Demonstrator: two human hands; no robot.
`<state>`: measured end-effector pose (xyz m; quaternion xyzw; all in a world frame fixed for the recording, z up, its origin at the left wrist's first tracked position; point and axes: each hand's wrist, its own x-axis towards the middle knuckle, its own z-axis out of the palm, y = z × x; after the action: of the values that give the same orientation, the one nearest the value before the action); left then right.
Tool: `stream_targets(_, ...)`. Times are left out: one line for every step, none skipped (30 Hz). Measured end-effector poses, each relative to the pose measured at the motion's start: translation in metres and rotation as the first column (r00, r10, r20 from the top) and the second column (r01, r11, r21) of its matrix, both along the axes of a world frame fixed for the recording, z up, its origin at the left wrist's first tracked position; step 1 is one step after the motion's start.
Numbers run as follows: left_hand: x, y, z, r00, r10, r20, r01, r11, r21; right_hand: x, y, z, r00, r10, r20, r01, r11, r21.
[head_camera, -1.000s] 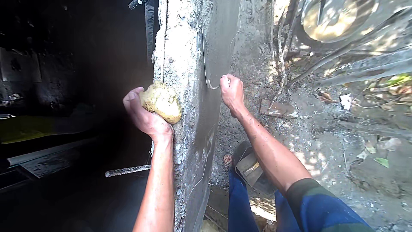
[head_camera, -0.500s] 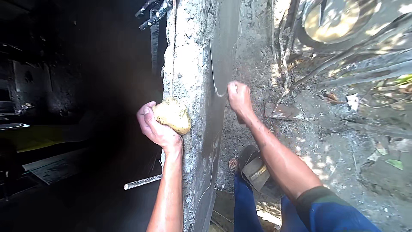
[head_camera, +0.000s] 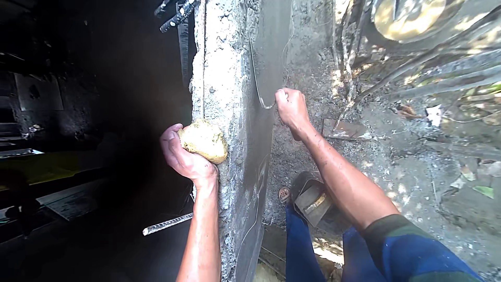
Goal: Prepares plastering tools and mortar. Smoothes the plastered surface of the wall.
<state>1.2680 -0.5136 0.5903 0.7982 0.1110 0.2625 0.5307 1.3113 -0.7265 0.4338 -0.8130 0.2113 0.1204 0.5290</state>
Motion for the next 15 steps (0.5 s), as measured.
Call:
stream_targets(-0.001, -0.001, 0.0, 1.0, 0.004, -0.004, -0.004, 1.0, 0.006, -0.002, -0.001, 0.001, 1.0, -0.007, 0.0, 0.007, 1.0, -0.001)
stream_targets(-0.001, -0.003, 0.0, 1.0, 0.003, -0.003, -0.003, 1.0, 0.006, -0.006, 0.0, 0.004, 1.0, -0.017, -0.003, 0.017, 1.0, 0.002)
stream_targets(0.0, -0.004, 0.001, 1.0, 0.001, 0.002, -0.001, 1.0, 0.005, -0.01, 0.001, 0.006, 1.0, -0.025, -0.004, 0.025, 1.0, 0.005)
stream_targets(0.001, -0.005, 0.002, 1.0, 0.002, 0.006, -0.002, 1.0, 0.004, -0.011, 0.003, 0.007, 1.0, -0.029, -0.011, 0.029, 1.0, 0.004)
stream_targets(0.003, -0.004, 0.002, 1.0, 0.009, 0.014, -0.009, 1.0, 0.001, -0.007, 0.004, 0.008, 0.999, -0.027, -0.02, 0.027, 1.0, 0.004)
stream_targets(0.003, -0.004, 0.001, 1.0, 0.01, 0.016, -0.01, 1.0, 0.001, 0.0, 0.004, 0.007, 0.999, -0.026, -0.021, 0.026, 1.0, 0.007)
stream_targets(0.003, -0.003, 0.001, 1.0, 0.003, 0.011, -0.003, 1.0, 0.007, 0.005, 0.003, 0.006, 0.999, -0.03, -0.012, 0.03, 0.999, 0.015)
stream_targets(0.002, -0.002, 0.001, 1.0, 0.0, 0.007, 0.0, 1.0, 0.01, 0.007, 0.003, 0.005, 0.999, -0.035, -0.001, 0.035, 0.999, 0.016)
stream_targets(0.001, -0.003, 0.001, 1.0, 0.002, 0.006, -0.002, 1.0, 0.009, 0.006, 0.003, 0.007, 0.999, -0.038, 0.006, 0.038, 0.999, 0.015)
stream_targets(0.001, -0.004, 0.001, 1.0, 0.003, 0.007, -0.003, 1.0, 0.004, 0.003, 0.003, 0.009, 0.999, -0.041, 0.002, 0.041, 0.999, 0.01)
stream_targets(0.001, -0.004, 0.0, 1.0, 0.004, 0.011, -0.004, 1.0, -0.001, -0.001, 0.004, 0.012, 0.999, -0.047, -0.009, 0.047, 0.999, 0.006)
stream_targets(0.003, -0.004, 0.0, 1.0, 0.009, 0.02, -0.009, 1.0, -0.005, -0.005, 0.006, 0.013, 0.998, -0.052, -0.024, 0.052, 0.999, 0.003)
stream_targets(0.005, -0.003, -0.001, 1.0, 0.013, 0.028, -0.013, 1.0, -0.006, -0.001, 0.007, 0.013, 0.998, -0.053, -0.036, 0.054, 0.999, 0.001)
stream_targets(0.006, -0.002, -0.002, 0.999, 0.013, 0.03, -0.013, 1.0, -0.004, 0.006, 0.006, 0.013, 0.997, -0.056, -0.045, 0.057, 0.998, 0.009)
stream_targets(0.005, -0.001, -0.002, 1.0, 0.011, 0.028, -0.011, 1.0, -0.003, 0.015, 0.004, 0.011, 0.997, -0.068, -0.041, 0.069, 0.997, 0.027)
